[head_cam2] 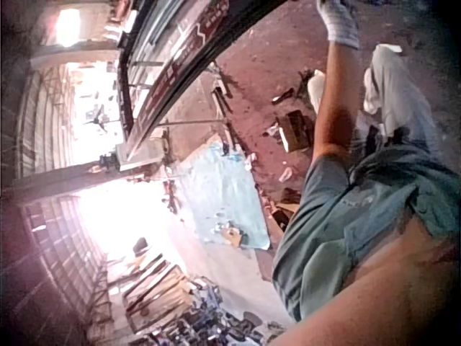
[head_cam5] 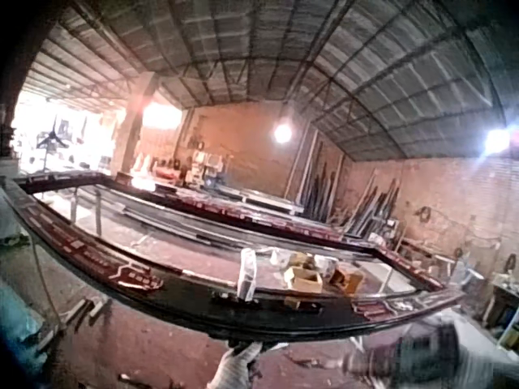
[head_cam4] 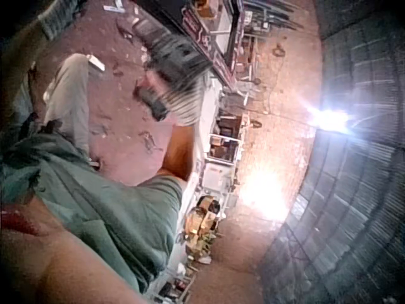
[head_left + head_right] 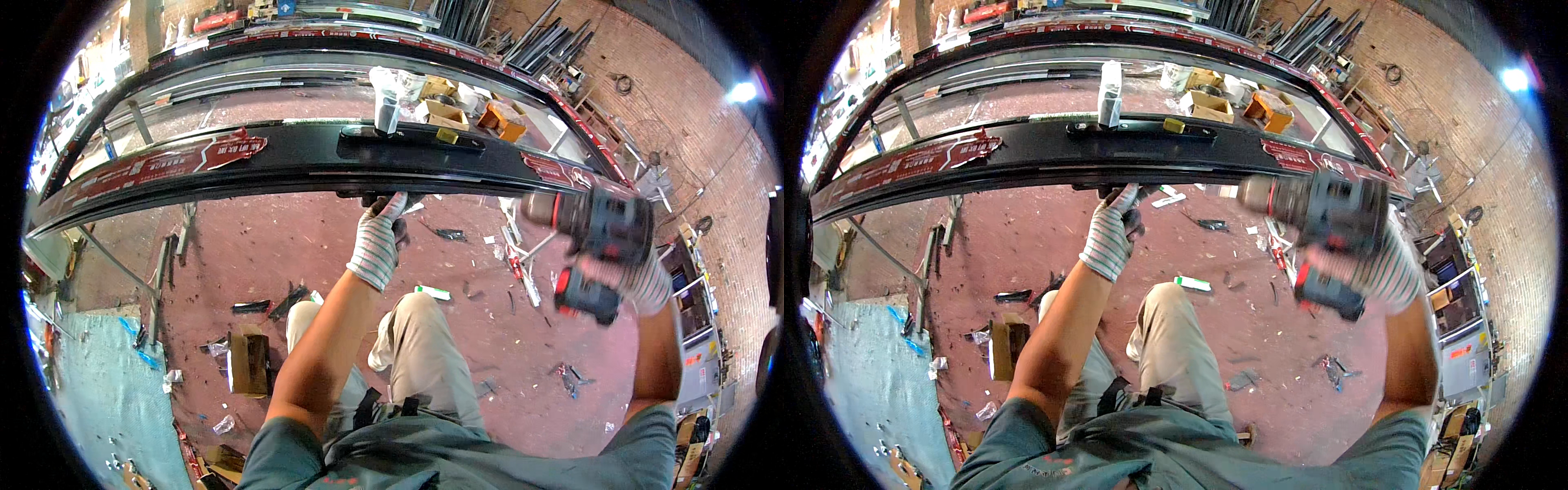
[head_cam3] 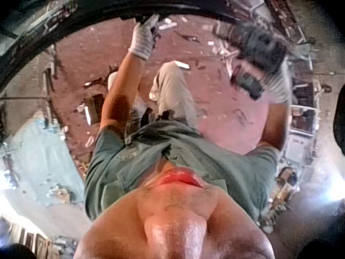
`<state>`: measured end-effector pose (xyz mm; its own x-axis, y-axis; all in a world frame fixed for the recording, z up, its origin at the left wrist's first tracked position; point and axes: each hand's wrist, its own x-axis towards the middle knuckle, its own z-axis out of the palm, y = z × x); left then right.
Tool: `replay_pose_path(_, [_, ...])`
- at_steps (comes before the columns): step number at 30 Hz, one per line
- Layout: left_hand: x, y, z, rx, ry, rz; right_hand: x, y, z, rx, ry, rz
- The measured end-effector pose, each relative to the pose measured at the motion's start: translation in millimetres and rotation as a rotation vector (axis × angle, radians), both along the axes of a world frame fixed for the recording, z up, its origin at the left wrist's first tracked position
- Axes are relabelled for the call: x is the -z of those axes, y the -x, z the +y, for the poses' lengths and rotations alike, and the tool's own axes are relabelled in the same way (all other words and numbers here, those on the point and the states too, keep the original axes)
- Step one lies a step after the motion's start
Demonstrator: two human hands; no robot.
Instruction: The person sits on the floor and assembles a long black metal frame by attaching a plastic or metal component using a cordless drill. They repeatedly position the component, drill screws, and adjust the frame to secure the attachment.
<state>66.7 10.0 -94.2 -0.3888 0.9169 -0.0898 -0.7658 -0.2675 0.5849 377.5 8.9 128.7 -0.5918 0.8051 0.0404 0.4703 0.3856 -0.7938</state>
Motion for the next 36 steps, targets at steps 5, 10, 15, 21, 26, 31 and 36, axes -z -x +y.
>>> replay_pose_path(5, [6.4, 0.0, -3.9, 0.087, 0.074, 0.193, 86.1, -22.3, -27.6, -0.018, 0.315, 0.095])
replay_pose_path(10, [91.3, -8.6, -37.6, 0.076, 0.542, 0.416, 150.8, -21.7, -52.0, 0.082, 0.429, 0.355])
replay_pose_path(15, [228.6, -15.6, -110.1, 0.118, 0.656, -0.251, 218.1, -33.1, -87.2, -0.004, 0.549, 0.455])
replay_pose_path(21, [136.5, -55.2, -166.1, -0.004, 0.462, -0.108, 257.1, -46.8, -86.9, 0.019, 0.832, 0.587])
replay_pose_path(26, [111.4, -64.5, -150.6, 0.059, 0.555, 0.123, 253.2, -42.7, -88.0, -0.006, 0.924, 0.682])
replay_pose_path(31, [72.3, -79.6, -128.8, -0.006, 0.472, 0.109, 246.4, -46.3, -84.7, -0.063, 0.816, 0.547])
replay_pose_path(36, [23.9, -72.8, -121.4, 0.016, 0.529, 0.273, 256.0, -39.2, -84.9, -0.286, 0.019, 0.303])
